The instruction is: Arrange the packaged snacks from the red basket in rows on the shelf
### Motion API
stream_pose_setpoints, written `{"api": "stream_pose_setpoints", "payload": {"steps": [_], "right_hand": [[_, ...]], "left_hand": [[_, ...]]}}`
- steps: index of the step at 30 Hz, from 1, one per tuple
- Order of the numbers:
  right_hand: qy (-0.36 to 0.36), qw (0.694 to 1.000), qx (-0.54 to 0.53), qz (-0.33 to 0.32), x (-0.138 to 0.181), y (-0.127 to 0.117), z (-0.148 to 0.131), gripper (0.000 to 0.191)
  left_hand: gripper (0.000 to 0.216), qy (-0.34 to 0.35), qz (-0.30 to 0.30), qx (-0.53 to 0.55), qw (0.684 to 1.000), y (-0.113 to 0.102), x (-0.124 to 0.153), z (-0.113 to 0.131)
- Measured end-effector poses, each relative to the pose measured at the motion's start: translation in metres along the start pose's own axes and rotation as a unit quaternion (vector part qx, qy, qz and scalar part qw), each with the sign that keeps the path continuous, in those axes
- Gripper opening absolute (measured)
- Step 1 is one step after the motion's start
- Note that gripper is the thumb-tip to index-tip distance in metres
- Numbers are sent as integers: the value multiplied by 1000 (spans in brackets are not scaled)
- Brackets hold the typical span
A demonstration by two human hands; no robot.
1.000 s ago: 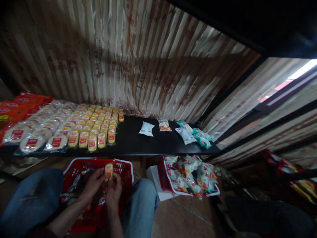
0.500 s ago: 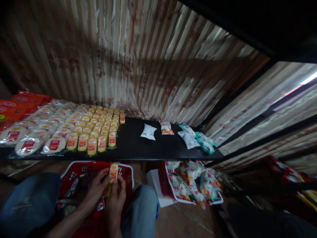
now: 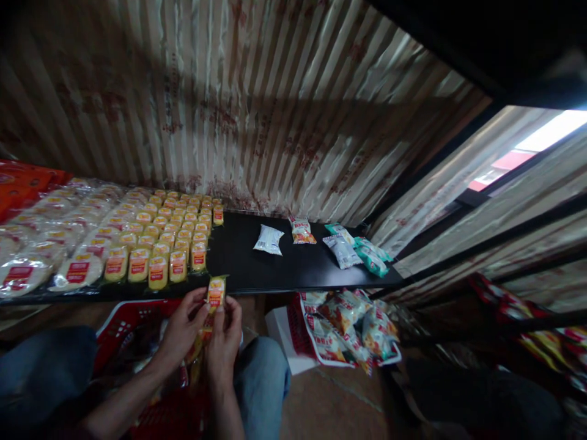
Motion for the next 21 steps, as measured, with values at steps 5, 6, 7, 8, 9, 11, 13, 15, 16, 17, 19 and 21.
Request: {"api": "stream_pose_setpoints", "payload": {"steps": [5,6,7,8,9,11,13,15,16,17,19,21], "right_hand": [[-25,999,32,-8,-28,2,-27,31],[-35,999,36,-11,-34,3,-31,30],[-44,998,40,-14,-39,4,-34,29],[-51,998,45,-16,-43,6,-37,29],[-57,997,51,-19,-48,7,-38,29],[-62,996,63,-24,-56,9,-37,29],[-66,995,72,-28,-63,11,-36,30],[-73,994,80,-31,-72,13,-34,30],[-77,993,83,-32,-76,14,-33,30],[-80,993,85,-33,-82,15,-33,30],[-82,992,91,-30,-94,18,-31,30],[-80,992,95,-21,-109,21,-30,29]], "left_hand": [[34,75,7,-55,996,11,-14,17],[34,87,8,-66,994,13,-17,20],[35,96,11,-76,992,16,-19,23],[35,103,14,-83,991,18,-21,25],[36,107,16,-88,990,20,-24,26],[36,110,10,-96,989,25,-29,27],[37,105,3,-105,989,29,-35,26],[39,100,3,-113,989,32,-42,25],[39,100,7,-117,988,34,-46,26],[39,103,14,-122,987,35,-50,28],[39,113,33,-136,984,39,-58,33],[40,121,47,-145,981,44,-67,38]]}}
Point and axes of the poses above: each hand's wrist, its own x-axis away from the middle knuckle, its own y-axis out of the palm, z = x × y, the point moved 8 cm from there along -x, towards the middle knuckle, and after that the axes turned 15 degrees about x, right-handed, at the moved point
